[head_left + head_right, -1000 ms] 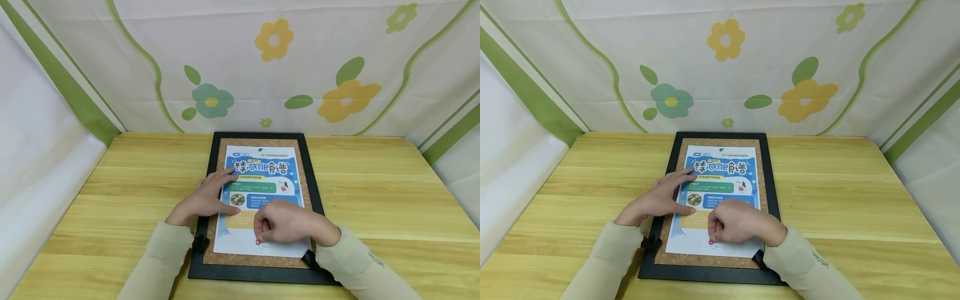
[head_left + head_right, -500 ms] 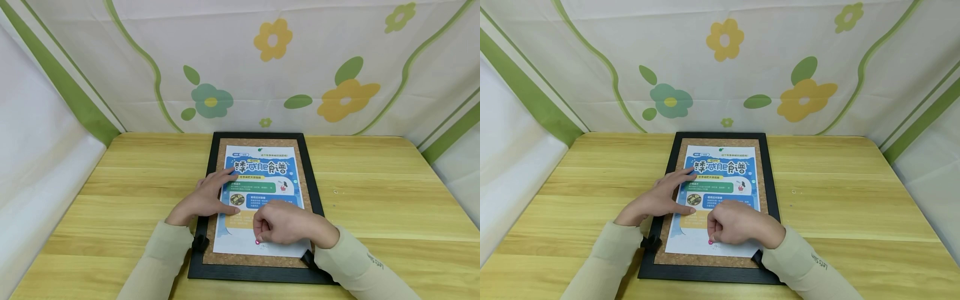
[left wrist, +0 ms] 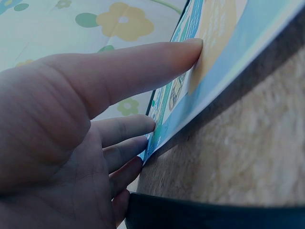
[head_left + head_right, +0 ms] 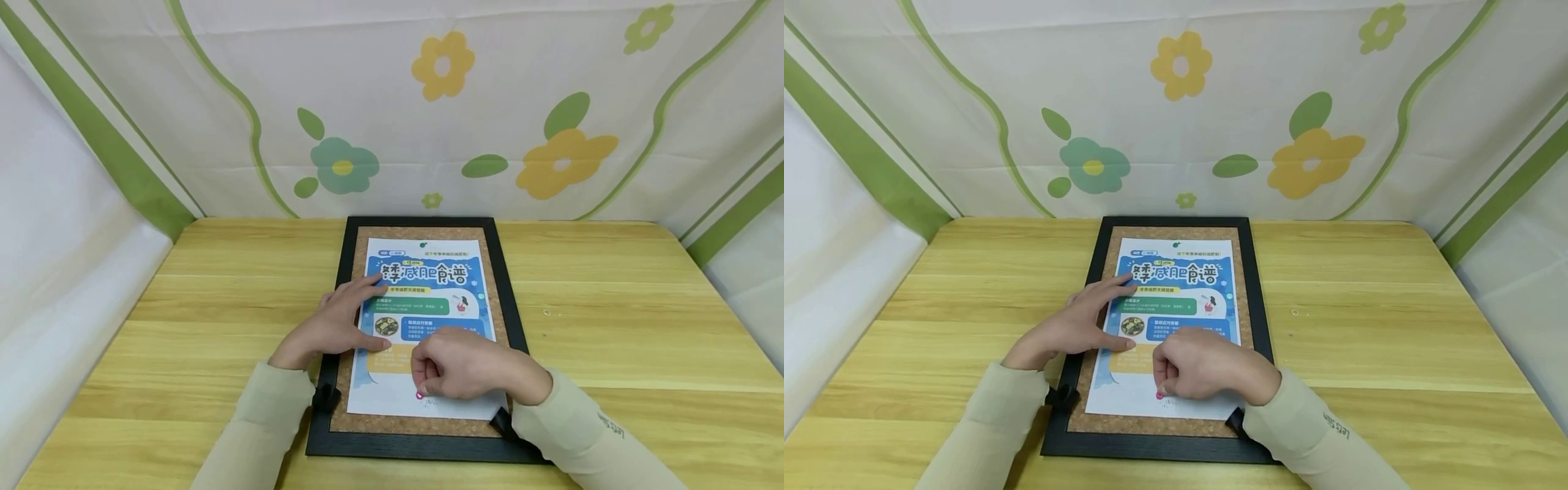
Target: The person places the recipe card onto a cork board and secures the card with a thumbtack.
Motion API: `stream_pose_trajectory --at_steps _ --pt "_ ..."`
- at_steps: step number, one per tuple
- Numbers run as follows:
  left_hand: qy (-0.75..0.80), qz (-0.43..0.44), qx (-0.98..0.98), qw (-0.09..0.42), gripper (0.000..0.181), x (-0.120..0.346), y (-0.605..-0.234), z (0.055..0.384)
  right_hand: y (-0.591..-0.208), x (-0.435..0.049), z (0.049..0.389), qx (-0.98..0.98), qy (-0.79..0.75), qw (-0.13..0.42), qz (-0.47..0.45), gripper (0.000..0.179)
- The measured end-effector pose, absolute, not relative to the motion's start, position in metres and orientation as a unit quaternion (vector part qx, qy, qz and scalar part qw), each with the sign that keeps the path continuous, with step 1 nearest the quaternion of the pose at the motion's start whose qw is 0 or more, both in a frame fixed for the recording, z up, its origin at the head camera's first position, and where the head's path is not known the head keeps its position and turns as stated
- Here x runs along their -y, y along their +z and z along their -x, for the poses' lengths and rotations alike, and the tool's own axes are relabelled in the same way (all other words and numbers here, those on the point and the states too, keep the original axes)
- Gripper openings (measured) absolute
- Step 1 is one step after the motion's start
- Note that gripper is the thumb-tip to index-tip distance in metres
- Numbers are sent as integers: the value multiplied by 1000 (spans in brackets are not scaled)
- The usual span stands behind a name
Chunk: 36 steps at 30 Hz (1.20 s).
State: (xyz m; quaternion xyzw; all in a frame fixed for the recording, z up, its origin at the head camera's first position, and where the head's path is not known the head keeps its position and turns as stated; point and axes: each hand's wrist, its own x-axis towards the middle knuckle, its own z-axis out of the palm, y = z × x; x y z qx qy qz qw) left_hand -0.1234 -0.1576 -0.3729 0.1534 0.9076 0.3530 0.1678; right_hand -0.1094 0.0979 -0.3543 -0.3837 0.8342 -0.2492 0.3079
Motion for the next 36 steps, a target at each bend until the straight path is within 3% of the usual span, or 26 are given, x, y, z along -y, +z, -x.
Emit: stream_pose_trajectory --at_steps 36 --pt "349 -155 -909 166 94 158 -373 123 -363 -107 119 -795 -316 316 410 14"
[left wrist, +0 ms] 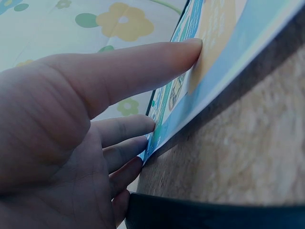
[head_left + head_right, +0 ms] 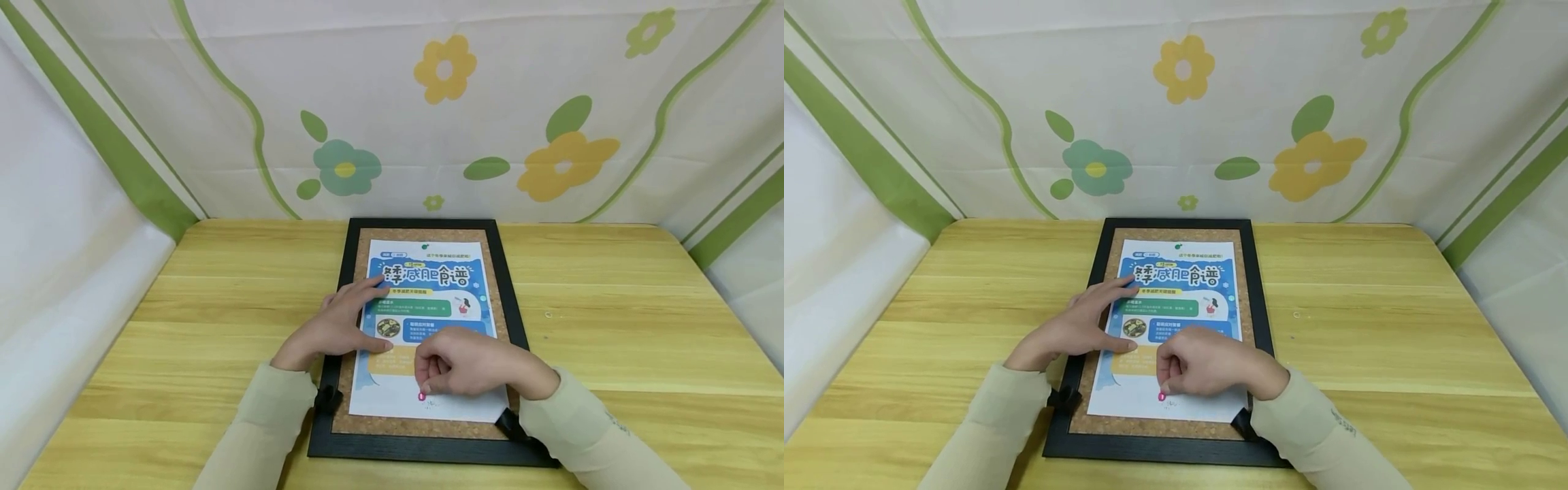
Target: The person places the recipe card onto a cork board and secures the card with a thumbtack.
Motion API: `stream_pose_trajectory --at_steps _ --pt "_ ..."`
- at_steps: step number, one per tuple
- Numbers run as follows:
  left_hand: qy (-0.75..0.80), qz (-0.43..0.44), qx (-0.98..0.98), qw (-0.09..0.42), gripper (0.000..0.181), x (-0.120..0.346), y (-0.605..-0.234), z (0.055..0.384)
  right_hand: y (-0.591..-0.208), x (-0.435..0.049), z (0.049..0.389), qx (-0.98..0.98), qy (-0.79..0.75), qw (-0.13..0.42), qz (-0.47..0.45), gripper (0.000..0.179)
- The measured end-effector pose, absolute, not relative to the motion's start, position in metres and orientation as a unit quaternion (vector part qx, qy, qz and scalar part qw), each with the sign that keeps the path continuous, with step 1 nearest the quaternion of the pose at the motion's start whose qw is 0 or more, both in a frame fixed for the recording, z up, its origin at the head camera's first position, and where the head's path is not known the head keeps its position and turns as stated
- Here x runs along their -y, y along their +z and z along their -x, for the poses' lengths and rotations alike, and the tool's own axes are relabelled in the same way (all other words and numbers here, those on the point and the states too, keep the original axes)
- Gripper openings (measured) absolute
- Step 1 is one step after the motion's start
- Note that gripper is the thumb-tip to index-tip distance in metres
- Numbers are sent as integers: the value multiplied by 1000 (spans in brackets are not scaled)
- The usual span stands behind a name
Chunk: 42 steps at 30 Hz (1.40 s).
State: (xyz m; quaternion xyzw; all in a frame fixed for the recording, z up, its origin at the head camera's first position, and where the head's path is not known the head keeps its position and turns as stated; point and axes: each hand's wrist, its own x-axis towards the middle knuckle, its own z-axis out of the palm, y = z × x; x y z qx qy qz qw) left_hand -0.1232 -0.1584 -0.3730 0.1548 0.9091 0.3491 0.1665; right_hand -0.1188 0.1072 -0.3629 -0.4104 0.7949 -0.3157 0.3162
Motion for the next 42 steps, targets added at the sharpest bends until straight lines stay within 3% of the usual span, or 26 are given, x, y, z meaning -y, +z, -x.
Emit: stream_pose_trajectory --at_steps 6,11,25,35,42 --pt "351 -148 -909 171 94 157 -372 124 -370 -121 128 -756 -385 347 399 7" --pt "352 -147 -908 172 94 157 -371 123 -371 -132 131 -753 -404 339 392 4" --pt "352 -156 -907 171 95 158 -372 123 -349 -207 132 -810 -426 265 303 5" --pt "351 -159 -906 173 95 158 -372 123 -356 -284 135 -892 -361 167 217 5" --pt "357 -159 -904 171 95 159 -373 123 -362 -305 142 -905 -347 163 185 3"
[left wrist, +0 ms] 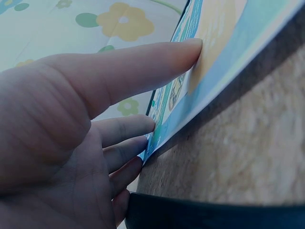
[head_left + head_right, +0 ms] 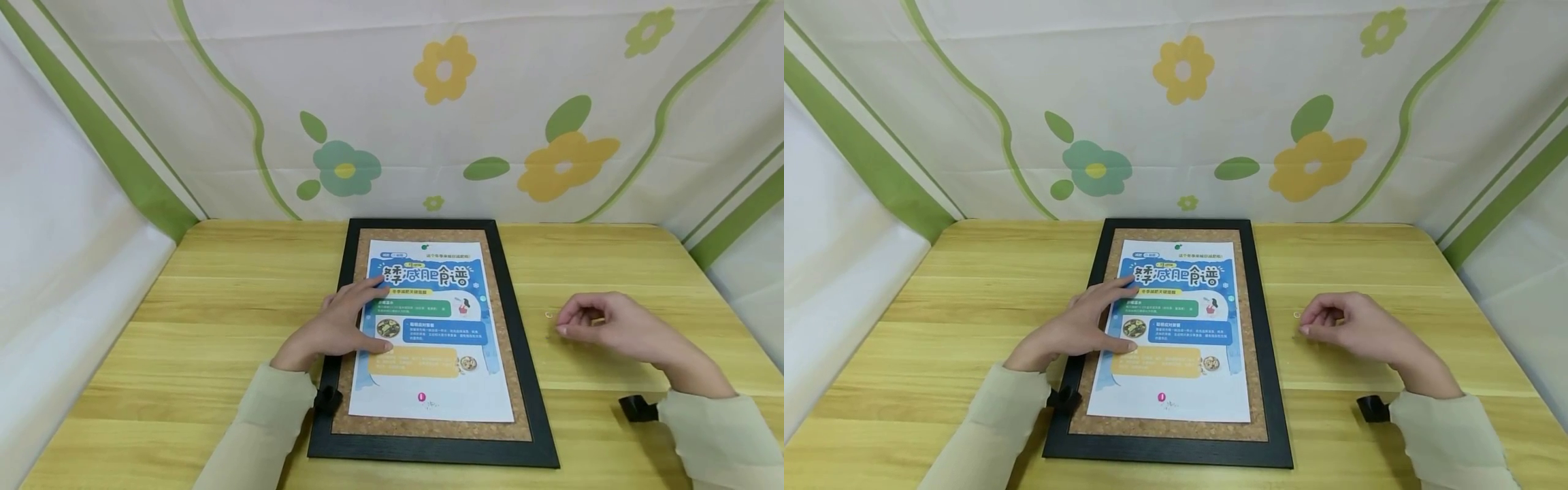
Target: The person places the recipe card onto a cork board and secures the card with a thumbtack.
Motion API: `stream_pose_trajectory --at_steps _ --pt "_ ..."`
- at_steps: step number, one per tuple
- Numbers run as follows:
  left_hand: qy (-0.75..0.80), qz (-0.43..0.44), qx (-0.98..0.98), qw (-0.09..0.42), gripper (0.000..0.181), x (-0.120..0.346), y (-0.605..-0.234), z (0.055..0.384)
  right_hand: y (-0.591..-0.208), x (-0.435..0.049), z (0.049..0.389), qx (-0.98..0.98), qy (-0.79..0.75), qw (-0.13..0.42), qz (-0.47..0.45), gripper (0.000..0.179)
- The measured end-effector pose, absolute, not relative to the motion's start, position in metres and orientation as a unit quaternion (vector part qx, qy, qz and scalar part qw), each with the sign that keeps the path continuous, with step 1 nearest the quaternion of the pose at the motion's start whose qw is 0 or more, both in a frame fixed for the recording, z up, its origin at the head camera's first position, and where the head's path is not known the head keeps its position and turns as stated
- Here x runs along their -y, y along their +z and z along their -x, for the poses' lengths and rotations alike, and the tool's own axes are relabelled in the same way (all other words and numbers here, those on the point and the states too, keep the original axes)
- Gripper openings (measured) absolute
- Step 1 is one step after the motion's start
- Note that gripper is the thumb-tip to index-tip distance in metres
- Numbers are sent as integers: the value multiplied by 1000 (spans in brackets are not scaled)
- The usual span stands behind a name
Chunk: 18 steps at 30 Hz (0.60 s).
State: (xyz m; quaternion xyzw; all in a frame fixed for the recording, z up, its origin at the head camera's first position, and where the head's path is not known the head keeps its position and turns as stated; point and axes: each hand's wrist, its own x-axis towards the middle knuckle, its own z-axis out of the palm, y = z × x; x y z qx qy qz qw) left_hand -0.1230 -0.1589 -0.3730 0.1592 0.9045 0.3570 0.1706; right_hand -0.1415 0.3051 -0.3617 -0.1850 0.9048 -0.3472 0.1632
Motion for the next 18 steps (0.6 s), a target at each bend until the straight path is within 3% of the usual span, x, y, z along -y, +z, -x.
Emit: stream_pose_trajectory --at_steps 6,18 --pt "352 -159 -905 176 95 159 -372 123 -367 -307 146 -910 -333 184 163 10" --pt "352 -160 -905 175 95 159 -371 123 -376 -304 153 -942 -291 134 96 31"
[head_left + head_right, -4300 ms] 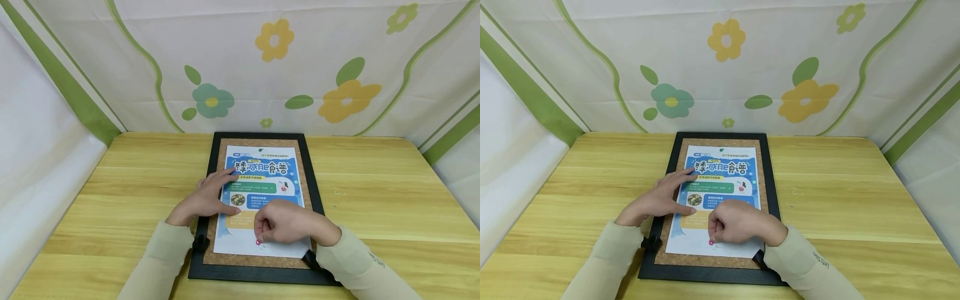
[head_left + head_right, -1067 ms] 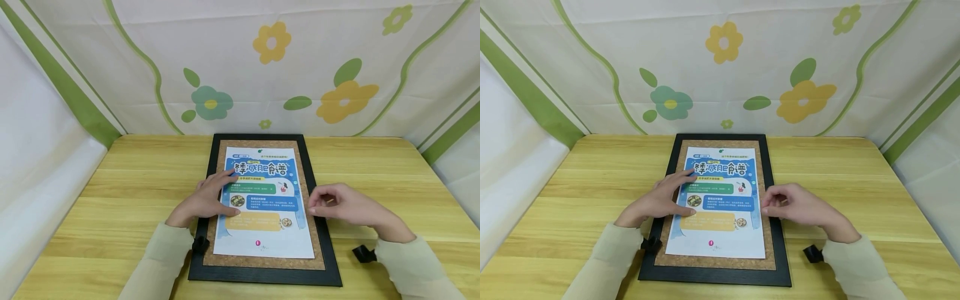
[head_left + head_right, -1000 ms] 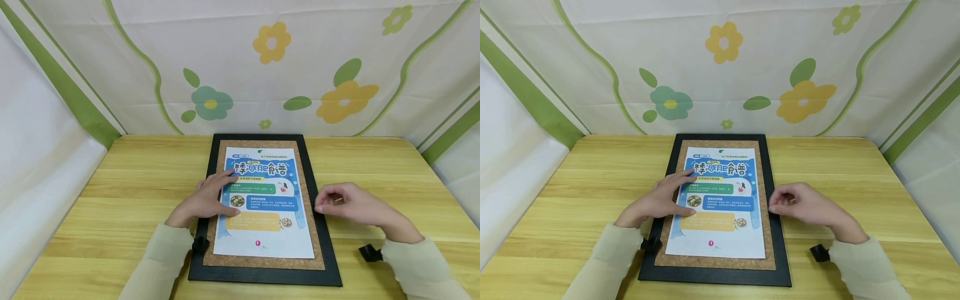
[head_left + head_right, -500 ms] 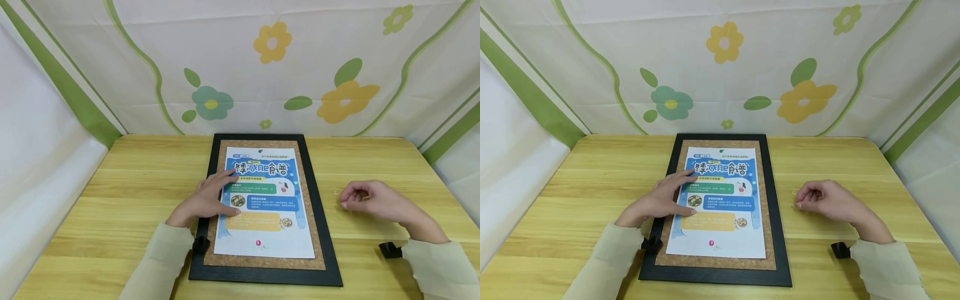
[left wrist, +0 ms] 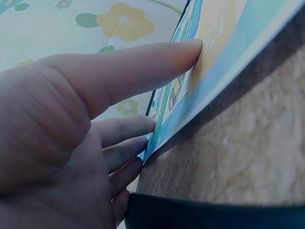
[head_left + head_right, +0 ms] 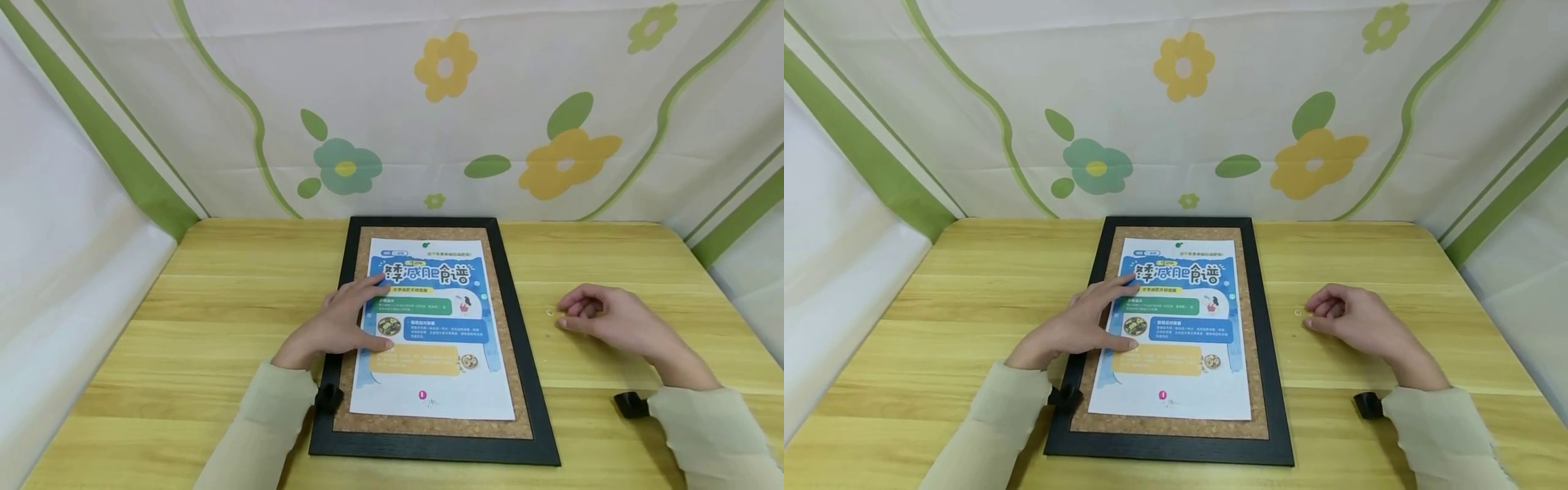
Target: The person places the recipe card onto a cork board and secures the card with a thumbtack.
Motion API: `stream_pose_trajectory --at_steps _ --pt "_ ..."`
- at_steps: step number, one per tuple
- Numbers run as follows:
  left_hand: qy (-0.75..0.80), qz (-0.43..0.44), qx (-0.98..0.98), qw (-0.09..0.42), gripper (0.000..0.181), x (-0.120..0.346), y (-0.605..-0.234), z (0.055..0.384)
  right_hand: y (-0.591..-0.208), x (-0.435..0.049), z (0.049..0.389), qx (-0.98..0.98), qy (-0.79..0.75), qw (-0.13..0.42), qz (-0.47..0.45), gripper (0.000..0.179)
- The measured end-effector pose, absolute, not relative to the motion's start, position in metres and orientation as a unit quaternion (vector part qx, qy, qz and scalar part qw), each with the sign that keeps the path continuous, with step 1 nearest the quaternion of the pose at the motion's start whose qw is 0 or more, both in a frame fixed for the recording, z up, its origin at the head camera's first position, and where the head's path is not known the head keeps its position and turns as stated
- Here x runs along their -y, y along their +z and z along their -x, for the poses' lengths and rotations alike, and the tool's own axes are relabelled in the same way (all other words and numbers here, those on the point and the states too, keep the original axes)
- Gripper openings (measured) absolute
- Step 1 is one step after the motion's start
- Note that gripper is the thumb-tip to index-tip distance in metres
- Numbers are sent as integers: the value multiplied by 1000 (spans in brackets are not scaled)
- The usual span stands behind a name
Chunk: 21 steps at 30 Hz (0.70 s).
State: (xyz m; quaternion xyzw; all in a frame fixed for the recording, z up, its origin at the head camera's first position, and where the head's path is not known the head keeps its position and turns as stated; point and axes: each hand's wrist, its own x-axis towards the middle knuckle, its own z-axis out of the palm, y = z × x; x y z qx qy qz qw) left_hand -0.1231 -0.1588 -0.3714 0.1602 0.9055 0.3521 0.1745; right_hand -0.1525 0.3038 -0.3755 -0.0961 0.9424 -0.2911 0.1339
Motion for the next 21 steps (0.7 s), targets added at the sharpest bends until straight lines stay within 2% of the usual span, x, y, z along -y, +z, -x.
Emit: stream_pose_trajectory --at_steps 5,14,21 --pt "357 -156 -904 174 94 158 -372 123 -378 -298 154 -942 -291 124 113 30" --pt "352 -156 -906 176 95 158 -373 123 -378 -291 156 -947 -275 125 111 15" --pt "357 -157 -905 171 94 158 -372 123 -377 -288 156 -949 -271 125 104 15"
